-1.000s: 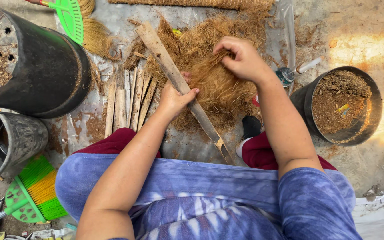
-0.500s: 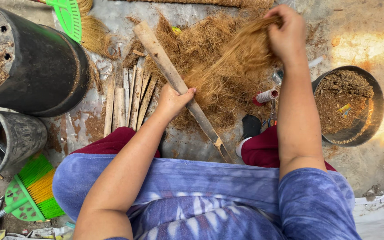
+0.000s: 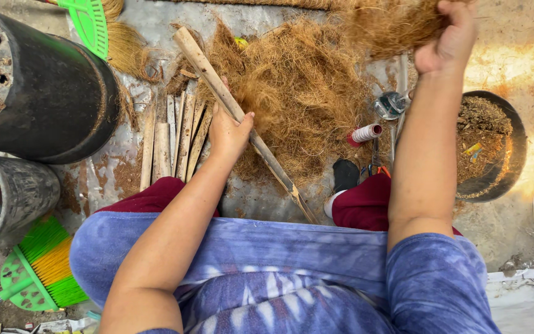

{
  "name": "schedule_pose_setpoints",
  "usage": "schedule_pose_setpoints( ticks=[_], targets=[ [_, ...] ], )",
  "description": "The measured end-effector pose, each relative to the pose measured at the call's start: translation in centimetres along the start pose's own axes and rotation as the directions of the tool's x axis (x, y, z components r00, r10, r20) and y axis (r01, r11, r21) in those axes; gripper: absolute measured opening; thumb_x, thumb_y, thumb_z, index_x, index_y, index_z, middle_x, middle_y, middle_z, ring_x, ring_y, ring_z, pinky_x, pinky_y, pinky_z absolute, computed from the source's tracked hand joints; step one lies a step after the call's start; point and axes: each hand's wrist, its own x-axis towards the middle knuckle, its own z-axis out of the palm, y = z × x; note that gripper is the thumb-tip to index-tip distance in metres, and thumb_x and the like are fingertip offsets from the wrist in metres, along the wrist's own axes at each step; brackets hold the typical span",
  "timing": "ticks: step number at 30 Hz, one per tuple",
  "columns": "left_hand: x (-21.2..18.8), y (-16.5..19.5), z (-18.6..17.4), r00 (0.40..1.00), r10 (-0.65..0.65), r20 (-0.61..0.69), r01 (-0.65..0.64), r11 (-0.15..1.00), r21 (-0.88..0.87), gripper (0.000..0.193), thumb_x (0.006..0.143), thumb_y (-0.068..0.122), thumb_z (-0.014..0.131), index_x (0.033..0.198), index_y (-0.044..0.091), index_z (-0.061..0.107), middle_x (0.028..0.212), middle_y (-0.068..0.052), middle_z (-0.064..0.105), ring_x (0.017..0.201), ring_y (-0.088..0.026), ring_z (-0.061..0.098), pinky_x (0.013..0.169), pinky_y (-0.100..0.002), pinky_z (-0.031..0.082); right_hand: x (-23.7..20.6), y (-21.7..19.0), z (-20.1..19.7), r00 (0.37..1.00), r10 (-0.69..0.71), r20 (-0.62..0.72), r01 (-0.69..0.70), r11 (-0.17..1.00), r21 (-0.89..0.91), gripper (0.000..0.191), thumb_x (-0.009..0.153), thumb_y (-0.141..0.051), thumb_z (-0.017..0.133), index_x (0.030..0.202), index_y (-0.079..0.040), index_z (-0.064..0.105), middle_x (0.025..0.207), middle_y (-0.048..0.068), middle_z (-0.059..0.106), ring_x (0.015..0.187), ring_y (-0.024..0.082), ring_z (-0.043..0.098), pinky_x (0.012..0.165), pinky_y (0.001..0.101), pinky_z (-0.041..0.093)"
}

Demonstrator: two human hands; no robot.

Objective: The person uses shears to cut a wire coil wrapped around a bundle of coconut fibers. They then spray the fibers with a liquid from a bottle, gather the fibers, and place them onto a wooden broom handle.

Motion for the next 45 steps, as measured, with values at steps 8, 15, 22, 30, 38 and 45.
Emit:
schedule_pose_setpoints(
  ticks=[8,15,22,30,38,45],
  targets=[
    [0.0,4.1,0.8,0.968,-0.111,0.226,0.243,0.642,-0.727,0.069,0.098,0.021,0.061,0.158,0.011,0.029,0.133,-0.012,0.064,0.107,-0.020,0.070,0.072,-0.037,0.065,-4.1,5.7,4.7,0.972,0.106,0.209,-0.111,0.994,0.011,0.040,0.084,0.008,0.069,0.121,-0.008,0.068,0.112,0.014,0.074,0.114,0.036,0.067,0.107,0.0547,0.057],
    [-0.4,5.4,0.9,0.955,-0.047,0.292,0.267,0.566,-0.780,0.071,0.093,0.022,0.073,0.150,0.008,0.033,0.114,-0.012,0.059,0.090,-0.014,0.069,0.064,-0.033,0.070,-9.7,11.5,8.3,0.947,0.306,0.099,-0.256,0.903,-0.344,0.050,0.094,-0.021,0.077,0.138,-0.003,0.061,0.141,0.013,0.067,0.133,0.028,0.058,0.108,0.0446,0.045],
    [0.2,4.6,0.8,0.940,-0.250,0.230,0.338,0.626,-0.703,0.035,0.094,0.028,0.079,0.098,-0.004,0.064,0.079,-0.008,0.067,0.055,-0.018,0.067,0.048,-0.032,0.061,-12.3,10.6,8.0,0.753,0.528,0.393,-0.259,0.787,-0.560,0.106,0.077,-0.013,0.085,0.156,0.000,0.016,0.152,0.016,0.044,0.139,0.028,0.046,0.113,0.0439,0.046],
    [0.0,4.6,0.8,0.958,-0.241,0.157,0.283,0.688,-0.668,0.020,0.092,0.022,0.075,0.090,0.003,0.069,0.078,-0.006,0.072,0.060,-0.016,0.069,0.052,-0.031,0.061,-13.6,12.2,6.1,0.808,0.527,0.264,-0.369,0.801,-0.470,0.063,0.079,-0.005,0.083,0.134,0.008,0.054,0.121,0.016,0.070,0.108,0.023,0.070,0.100,0.0388,0.058],
    [0.2,4.4,0.8,0.922,-0.357,0.148,0.357,0.643,-0.677,0.024,0.093,0.021,0.074,0.098,-0.001,0.064,0.076,-0.008,0.067,0.057,-0.017,0.070,0.051,-0.030,0.063,-10.9,11.0,3.6,0.911,0.381,0.155,-0.348,0.915,-0.204,0.053,0.074,0.002,0.076,0.124,-0.003,0.057,0.107,0.007,0.070,0.095,0.019,0.070,0.089,0.0372,0.061],
    [-0.1,4.2,1.6,0.953,-0.239,0.188,0.299,0.621,-0.724,0.024,0.092,0.018,0.077,0.098,-0.003,0.067,0.078,-0.006,0.070,0.058,-0.015,0.069,0.051,-0.029,0.061,-12.2,10.8,4.6,0.756,0.522,0.394,-0.242,0.783,-0.573,0.061,0.079,-0.013,0.081,0.133,-0.004,0.055,0.117,0.005,0.066,0.102,0.015,0.068,0.092,0.0320,0.060]
  ],
)
